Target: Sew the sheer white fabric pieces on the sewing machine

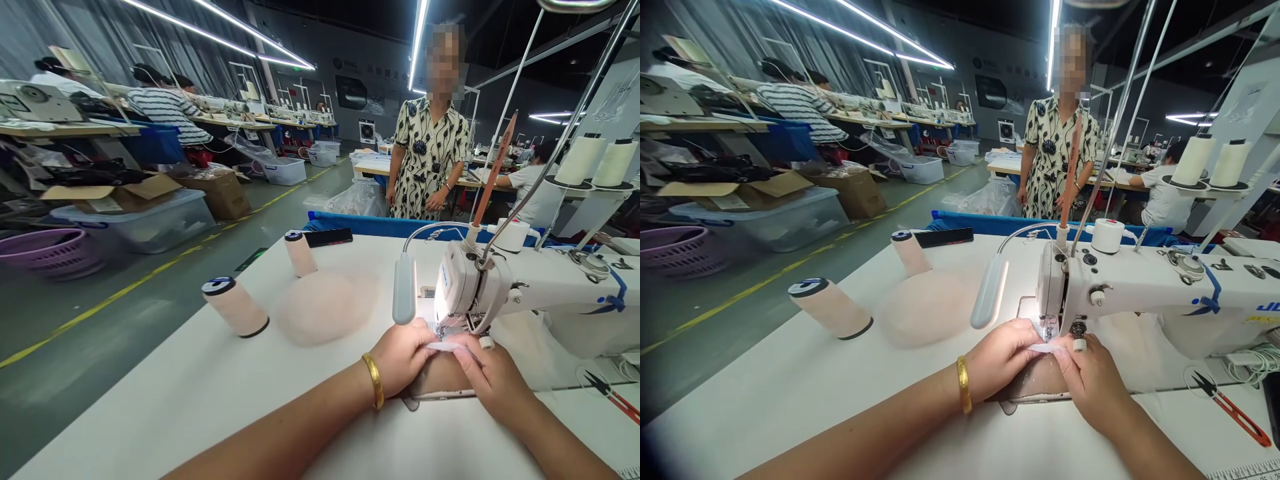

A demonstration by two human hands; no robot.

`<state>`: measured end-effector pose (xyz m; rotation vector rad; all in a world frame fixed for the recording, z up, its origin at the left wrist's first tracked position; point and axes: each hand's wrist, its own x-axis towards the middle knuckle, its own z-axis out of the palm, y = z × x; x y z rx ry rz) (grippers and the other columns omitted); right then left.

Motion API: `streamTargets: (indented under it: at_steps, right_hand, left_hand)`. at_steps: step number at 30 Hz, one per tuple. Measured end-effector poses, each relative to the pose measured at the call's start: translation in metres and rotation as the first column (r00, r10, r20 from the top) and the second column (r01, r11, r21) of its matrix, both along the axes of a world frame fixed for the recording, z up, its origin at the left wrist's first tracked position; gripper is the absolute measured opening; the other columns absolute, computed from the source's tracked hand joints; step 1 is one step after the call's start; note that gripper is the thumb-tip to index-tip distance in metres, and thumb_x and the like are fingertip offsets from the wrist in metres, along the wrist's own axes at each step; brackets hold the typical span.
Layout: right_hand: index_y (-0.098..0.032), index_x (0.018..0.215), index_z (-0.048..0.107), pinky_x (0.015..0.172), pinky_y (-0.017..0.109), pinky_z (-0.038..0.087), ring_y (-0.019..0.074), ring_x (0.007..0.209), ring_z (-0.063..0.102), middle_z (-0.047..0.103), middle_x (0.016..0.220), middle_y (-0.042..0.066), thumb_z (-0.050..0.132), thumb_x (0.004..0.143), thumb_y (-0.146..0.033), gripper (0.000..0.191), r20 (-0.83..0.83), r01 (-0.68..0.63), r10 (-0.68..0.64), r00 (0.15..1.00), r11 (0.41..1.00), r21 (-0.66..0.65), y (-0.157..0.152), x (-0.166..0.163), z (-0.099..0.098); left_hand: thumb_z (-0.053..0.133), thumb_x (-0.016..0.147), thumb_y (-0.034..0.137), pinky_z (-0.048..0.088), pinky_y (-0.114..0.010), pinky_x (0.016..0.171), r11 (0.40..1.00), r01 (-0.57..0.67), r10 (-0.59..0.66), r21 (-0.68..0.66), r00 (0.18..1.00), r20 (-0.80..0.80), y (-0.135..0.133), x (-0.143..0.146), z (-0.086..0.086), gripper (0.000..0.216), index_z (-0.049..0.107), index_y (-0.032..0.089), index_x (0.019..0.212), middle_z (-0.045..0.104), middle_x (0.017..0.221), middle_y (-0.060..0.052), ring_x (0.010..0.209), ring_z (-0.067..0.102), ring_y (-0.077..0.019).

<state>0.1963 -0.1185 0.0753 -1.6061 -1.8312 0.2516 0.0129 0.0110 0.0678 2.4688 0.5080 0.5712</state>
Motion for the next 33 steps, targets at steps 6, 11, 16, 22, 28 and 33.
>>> streamTargets:
  at_steps: [6,11,16,22,28,33]
  right_hand:
    - [-0.022,0.097,0.060,0.072,0.036,0.052,0.0236,0.082,0.066,0.070,0.090,0.005,0.033,0.111,-0.024,0.031,0.233,-0.156,0.153,0.960,0.988,-0.008,-0.007,0.006,-0.006]
    - [-0.021,0.095,0.055,0.081,0.041,0.049,0.0249,0.090,0.062,0.067,0.096,0.006,0.047,0.108,-0.025,0.015,0.357,-0.225,0.231,0.905,0.973,-0.060,-0.020,0.003,-0.003]
    - [-0.021,0.096,0.056,0.081,0.040,0.047,0.0235,0.087,0.062,0.068,0.096,0.005,0.049,0.107,-0.024,0.013,0.391,-0.235,0.226,0.892,0.972,-0.027,-0.021,0.000,-0.001]
    - [-0.021,0.100,0.062,0.080,0.040,0.046,0.0246,0.089,0.063,0.070,0.099,0.006,0.048,0.107,-0.021,0.015,0.442,-0.221,0.199,0.875,0.975,-0.002,-0.016,0.002,-0.003]
    - [-0.019,0.104,0.065,0.069,0.037,0.046,0.0252,0.084,0.063,0.070,0.092,0.008,0.044,0.102,-0.010,0.023,0.486,-0.191,0.132,0.864,0.979,0.075,-0.008,0.006,-0.010]
    - [-0.021,0.105,0.066,0.075,0.037,0.050,0.0255,0.095,0.066,0.075,0.104,0.009,0.041,0.096,0.002,0.035,0.463,-0.183,0.074,0.883,0.964,0.195,-0.003,0.012,-0.015]
  left_hand:
    - [0.059,0.092,0.012,0.044,-0.034,0.077,0.962,0.019,-0.042,0.274,0.996,0.080,-0.014,-0.006,-0.004,0.019,0.075,0.021,0.086,0.071,0.090,-0.004,0.088,0.064,-0.0214]
    - [0.062,0.088,0.005,0.039,-0.038,0.088,0.919,0.114,-0.155,0.377,0.985,0.081,-0.030,-0.019,-0.009,0.018,0.069,0.021,0.088,0.075,0.090,0.000,0.083,0.066,-0.0184]
    - [0.059,0.090,0.005,0.036,-0.039,0.089,0.903,0.097,-0.141,0.419,0.987,0.076,-0.032,-0.020,-0.009,0.019,0.069,0.021,0.085,0.075,0.087,0.001,0.074,0.062,-0.0161]
    - [0.065,0.085,0.006,0.037,-0.040,0.092,0.913,0.096,-0.123,0.396,0.992,0.042,-0.028,-0.019,-0.009,0.017,0.070,0.021,0.090,0.076,0.091,0.000,0.080,0.065,-0.0176]
    - [0.069,0.082,0.008,0.039,-0.040,0.087,0.904,0.077,-0.102,0.420,0.994,0.037,-0.021,-0.016,-0.011,0.013,0.067,0.020,0.087,0.077,0.095,-0.002,0.087,0.067,-0.0206]
    - [0.063,0.087,0.003,0.038,-0.040,0.097,0.900,0.108,-0.167,0.421,0.980,0.105,-0.016,-0.015,-0.015,0.016,0.063,0.019,0.088,0.078,0.101,-0.002,0.122,0.064,-0.0258]
